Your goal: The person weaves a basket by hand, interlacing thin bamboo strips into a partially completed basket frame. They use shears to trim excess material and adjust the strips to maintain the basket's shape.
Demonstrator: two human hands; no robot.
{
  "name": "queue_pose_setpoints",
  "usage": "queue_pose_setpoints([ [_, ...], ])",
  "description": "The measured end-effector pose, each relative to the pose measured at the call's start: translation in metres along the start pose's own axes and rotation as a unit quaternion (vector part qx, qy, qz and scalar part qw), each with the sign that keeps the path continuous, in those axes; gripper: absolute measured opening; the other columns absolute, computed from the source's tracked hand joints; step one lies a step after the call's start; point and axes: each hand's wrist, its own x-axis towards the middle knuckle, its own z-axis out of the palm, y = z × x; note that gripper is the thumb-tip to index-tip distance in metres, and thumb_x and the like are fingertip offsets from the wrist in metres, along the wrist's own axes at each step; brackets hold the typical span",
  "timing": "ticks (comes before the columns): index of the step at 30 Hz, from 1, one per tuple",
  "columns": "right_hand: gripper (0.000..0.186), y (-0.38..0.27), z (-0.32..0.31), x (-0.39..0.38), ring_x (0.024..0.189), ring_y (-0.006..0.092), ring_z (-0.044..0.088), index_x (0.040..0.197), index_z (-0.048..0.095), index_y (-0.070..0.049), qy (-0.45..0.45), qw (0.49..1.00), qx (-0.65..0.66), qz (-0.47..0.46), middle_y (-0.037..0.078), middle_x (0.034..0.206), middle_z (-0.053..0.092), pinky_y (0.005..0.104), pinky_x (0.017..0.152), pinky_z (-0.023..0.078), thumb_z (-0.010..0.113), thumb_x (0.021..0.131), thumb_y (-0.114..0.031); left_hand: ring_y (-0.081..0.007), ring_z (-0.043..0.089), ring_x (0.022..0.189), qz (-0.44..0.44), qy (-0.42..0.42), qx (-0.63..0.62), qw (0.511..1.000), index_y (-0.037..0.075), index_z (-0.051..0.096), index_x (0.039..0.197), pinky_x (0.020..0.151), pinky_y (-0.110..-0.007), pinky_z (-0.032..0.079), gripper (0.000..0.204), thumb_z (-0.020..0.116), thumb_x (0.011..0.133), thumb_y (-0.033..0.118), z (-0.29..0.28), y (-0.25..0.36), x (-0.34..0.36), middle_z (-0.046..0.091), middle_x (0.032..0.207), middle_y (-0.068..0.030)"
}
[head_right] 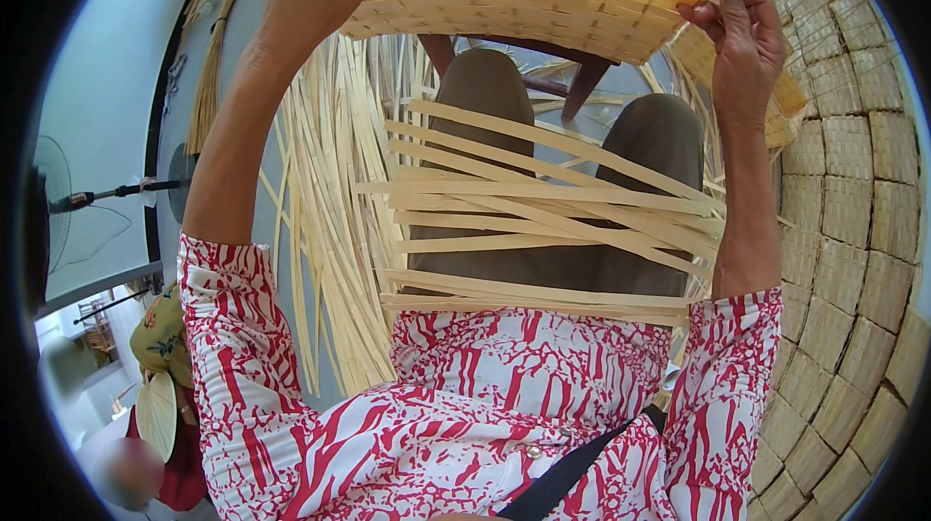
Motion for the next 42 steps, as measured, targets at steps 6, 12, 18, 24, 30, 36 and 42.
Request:
queue_pose_setpoints([
  [6, 0.016, 0.009, 0.006, -0.001, 0.074, 0.0102, 0.06, 0.111, 0.063, -0.004, 0.028, 0.997, 0.065, -0.001, 0.003, 0.082, 0.062, 0.0348, 0.077, 0.061, 0.059, 0.098, -0.012, -0.0315, 0.066, 0.06, 0.054, 0.025, 0.058, 0.997, 0.004, 0.058, 0.087, 0.056, -0.041, 0.051, 0.01, 0.052, 0.09, 0.011, 0.005, -0.006, -0.004, 0.062, 0.062, -0.0151],
  [12, 0.012, 0.015, 0.006, 0.006, 0.074, 0.0098, 0.06, 0.106, 0.064, -0.003, 0.033, 0.999, 0.041, 0.004, 0.002, 0.081, 0.061, 0.0342, 0.079, 0.061, 0.06, 0.098, -0.011, -0.0344, 0.065, 0.061, 0.014, -0.006, 0.013, 1.0, 0.005, 0.057, 0.088, 0.056, -0.044, 0.05, 0.01, 0.052, 0.09, 0.013, 0.0, 0.0, -0.005, 0.062, 0.064, -0.0164],
  [18, 0.011, 0.022, 0.005, 0.012, 0.072, 0.0092, 0.059, 0.103, 0.065, -0.003, 0.054, 0.997, 0.048, 0.018, 0.002, 0.08, 0.061, 0.0307, 0.075, 0.059, 0.061, 0.097, -0.011, -0.035, 0.066, 0.061, 0.028, 0.012, 0.091, 0.995, 0.007, 0.057, 0.089, 0.055, -0.045, 0.05, 0.007, 0.054, 0.09, 0.013, 0.012, -0.013, 0.0, 0.063, 0.064, -0.0164],
  [24, 0.011, 0.021, 0.008, 0.007, 0.071, 0.008, 0.058, 0.105, 0.065, -0.004, 0.071, 0.995, 0.058, 0.036, 0.001, 0.083, 0.061, 0.0273, 0.071, 0.056, 0.062, 0.097, -0.011, -0.0258, 0.069, 0.063, 0.062, 0.031, 0.131, 0.989, 0.014, 0.059, 0.101, 0.055, -0.038, 0.054, 0.007, 0.055, 0.095, 0.017, 0.025, -0.028, -0.008, 0.068, 0.069, -0.0086],
  [30, 0.014, 0.011, 0.018, 0.011, 0.073, 0.0078, 0.058, 0.109, 0.064, -0.003, 0.071, 0.996, 0.052, 0.034, 0.0, 0.089, 0.062, 0.0258, 0.068, 0.054, 0.061, 0.097, -0.01, -0.0334, 0.068, 0.069, 0.034, 0.052, 0.129, 0.99, 0.013, 0.053, 0.098, 0.057, -0.044, 0.052, 0.004, 0.053, 0.095, 0.015, 0.024, -0.027, -0.01, 0.065, 0.069, -0.0125],
  [36, 0.015, 0.011, 0.009, 0.012, 0.076, 0.008, 0.059, 0.111, 0.065, -0.005, 0.03, 0.996, 0.063, 0.059, 0.0, 0.089, 0.062, 0.0266, 0.072, 0.056, 0.061, 0.097, -0.012, -0.029, 0.068, 0.066, 0.014, 0.087, 0.073, 0.993, 0.013, 0.056, 0.107, 0.055, -0.039, 0.052, 0.013, 0.058, 0.095, 0.017, 0.022, -0.026, -0.015, 0.068, 0.074, -0.0093],
  [42, 0.017, 0.008, 0.001, 0.01, 0.077, 0.0082, 0.059, 0.112, 0.065, -0.004, 0.033, 0.995, 0.077, 0.059, 0.001, 0.089, 0.062, 0.0288, 0.074, 0.058, 0.06, 0.098, -0.013, -0.0217, 0.066, 0.057, 0.162, 0.15, 0.038, 0.975, 0.017, 0.061, 0.112, 0.048, -0.035, 0.049, 0.022, 0.065, 0.091, 0.018, 0.041, 0.019, 0.001, 0.068, 0.071, -0.0071],
])
